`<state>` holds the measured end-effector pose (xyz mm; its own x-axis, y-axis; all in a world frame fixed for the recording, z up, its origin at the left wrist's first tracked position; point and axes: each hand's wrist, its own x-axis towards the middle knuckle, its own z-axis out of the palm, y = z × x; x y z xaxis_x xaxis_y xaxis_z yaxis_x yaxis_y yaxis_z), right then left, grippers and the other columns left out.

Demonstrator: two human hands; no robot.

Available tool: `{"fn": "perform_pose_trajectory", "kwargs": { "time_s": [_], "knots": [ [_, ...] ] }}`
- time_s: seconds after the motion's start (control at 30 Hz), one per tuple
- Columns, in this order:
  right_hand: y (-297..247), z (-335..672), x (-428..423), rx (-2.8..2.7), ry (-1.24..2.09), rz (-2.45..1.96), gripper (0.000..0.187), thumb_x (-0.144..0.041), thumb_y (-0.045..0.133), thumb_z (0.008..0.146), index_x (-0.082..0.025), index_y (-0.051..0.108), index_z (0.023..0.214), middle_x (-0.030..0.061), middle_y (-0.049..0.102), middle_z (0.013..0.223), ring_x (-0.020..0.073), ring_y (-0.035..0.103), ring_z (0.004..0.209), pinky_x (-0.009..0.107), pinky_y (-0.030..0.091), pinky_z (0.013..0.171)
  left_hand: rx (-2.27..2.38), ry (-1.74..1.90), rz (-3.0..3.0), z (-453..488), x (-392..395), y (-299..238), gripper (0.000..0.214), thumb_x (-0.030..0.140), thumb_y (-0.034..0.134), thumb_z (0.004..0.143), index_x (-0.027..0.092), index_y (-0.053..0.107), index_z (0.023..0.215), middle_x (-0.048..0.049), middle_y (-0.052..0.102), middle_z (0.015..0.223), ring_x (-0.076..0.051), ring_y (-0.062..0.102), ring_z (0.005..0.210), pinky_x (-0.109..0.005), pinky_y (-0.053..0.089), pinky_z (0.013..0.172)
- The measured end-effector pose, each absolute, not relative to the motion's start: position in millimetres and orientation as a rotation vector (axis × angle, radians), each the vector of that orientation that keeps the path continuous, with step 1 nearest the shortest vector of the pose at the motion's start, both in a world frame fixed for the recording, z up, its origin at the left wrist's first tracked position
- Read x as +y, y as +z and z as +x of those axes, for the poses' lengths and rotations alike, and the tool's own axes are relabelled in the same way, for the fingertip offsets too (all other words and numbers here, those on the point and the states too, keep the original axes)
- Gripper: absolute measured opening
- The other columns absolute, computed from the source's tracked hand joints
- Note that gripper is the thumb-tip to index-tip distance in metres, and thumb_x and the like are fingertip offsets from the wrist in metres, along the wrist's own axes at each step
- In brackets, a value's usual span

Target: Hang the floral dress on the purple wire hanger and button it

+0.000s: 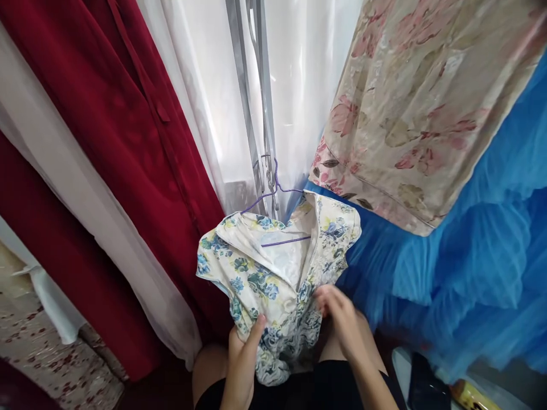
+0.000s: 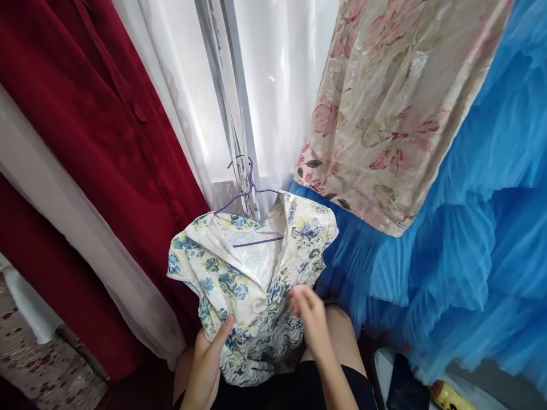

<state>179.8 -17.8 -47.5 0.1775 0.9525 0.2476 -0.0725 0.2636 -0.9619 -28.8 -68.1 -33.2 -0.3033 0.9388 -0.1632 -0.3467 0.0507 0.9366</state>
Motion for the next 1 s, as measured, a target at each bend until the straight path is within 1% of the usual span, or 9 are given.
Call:
{"fn": "perform_pose_trajectory", "kwargs": {
  "time_s": [0.07,0.13,0.23,0.43,0.57,0.67,0.77,0.83,1.0],
  "knots": [
    [-57,153,-18,-1.285,1.227,-0.901,0.034,-0.059,0.058,0.091,-0.031,0.055,0.071,-0.0011,0.05,0.056,0.0245,0.048,0.052,0.037,0.039,0.053,1.232,1.455,0.734,-26,-68,-30,0.039,0.043,0.088,0.069,0.034,0.077,0.106,-0.0054,0.076,0.121,-0.032,0.063,0.128,-0.043,0.046,0.114],
    [-52,137,-15,-1.324,1.33,-0.823,0.037,-0.059,0.059,0.091,-0.03,0.051,0.072,-0.0029,0.046,0.055,0.0216,0.042,0.05,0.034,0.034,0.052,1.251,1.459,0.749,-25,-68,-28,0.043,0.044,0.089,0.067,0.032,0.078,0.106,-0.0063,0.076,0.121,-0.032,0.061,0.131,-0.042,0.047,0.114],
    [-40,132,-15,-1.311,1.339,-0.786,0.038,-0.058,0.059,0.093,-0.027,0.05,0.073,-0.0043,0.041,0.057,0.0176,0.035,0.052,0.031,0.027,0.052,1.288,1.483,0.733,-23,-71,-28,0.049,0.045,0.091,0.065,0.027,0.077,0.108,-0.0083,0.076,0.121,-0.033,0.058,0.134,-0.042,0.046,0.114],
    [-35,138,-23,-1.239,1.325,-0.844,0.024,-0.048,0.057,0.099,-0.025,0.052,0.093,-0.0082,0.039,0.057,0.0132,0.034,0.053,0.026,0.026,0.052,1.281,1.473,0.751,-9,-81,-25,0.059,0.048,0.09,0.065,0.013,0.076,0.11,-0.0141,0.076,0.117,-0.038,0.062,0.128,-0.05,0.043,0.116],
    [-27,121,-21,-1.112,1.241,-0.824,0.026,-0.042,0.056,0.096,-0.023,0.049,0.079,-0.0081,0.036,0.056,0.0113,0.029,0.05,0.025,0.021,0.049,1.249,1.496,0.75,6,-82,-24,0.062,0.045,0.089,0.066,0.015,0.073,0.118,-0.0132,0.074,0.121,-0.036,0.063,0.126,-0.047,0.046,0.113],
    [-22,119,-24,-1.018,1.198,-0.777,0.031,-0.037,0.057,0.093,-0.022,0.047,0.067,-0.007,0.038,0.053,0.011,0.031,0.049,0.026,0.025,0.05,1.329,1.652,0.726,0,-77,-29,0.065,0.042,0.086,0.07,0.018,0.065,0.127,-0.0131,0.072,0.124,-0.034,0.065,0.121,-0.047,0.05,0.107],
    [-23,131,-32,-1.014,1.188,-0.766,0.035,-0.036,0.062,0.091,-0.021,0.048,0.063,-0.007,0.039,0.05,0.0103,0.032,0.049,0.026,0.025,0.051,1.512,2.088,0.924,-18,-71,-39,0.069,0.035,0.086,0.07,0.024,0.054,0.131,-0.0112,0.062,0.133,-0.031,0.059,0.126,-0.044,0.05,0.103],
    [-25,141,-37,-1.052,1.223,-0.771,0.034,-0.037,0.065,0.09,-0.021,0.05,0.064,-0.0069,0.04,0.05,0.0099,0.032,0.048,0.026,0.024,0.051,1.609,2.283,1.201,-22,-68,-44,0.063,0.03,0.084,0.073,0.025,0.053,0.127,-0.0107,0.056,0.136,-0.029,0.054,0.129,-0.041,0.048,0.104],
    [-25,148,-38,-1.107,1.374,-0.727,0.032,-0.04,0.069,0.091,-0.019,0.056,0.069,-0.0061,0.046,0.05,0.0092,0.036,0.047,0.025,0.025,0.05,1.537,1.65,1.582,16,-56,-49,0.039,0.029,0.07,0.087,0.022,0.056,0.122,-0.0111,0.066,0.117,-0.025,0.066,0.106,-0.035,0.055,0.086]
  ]
}}
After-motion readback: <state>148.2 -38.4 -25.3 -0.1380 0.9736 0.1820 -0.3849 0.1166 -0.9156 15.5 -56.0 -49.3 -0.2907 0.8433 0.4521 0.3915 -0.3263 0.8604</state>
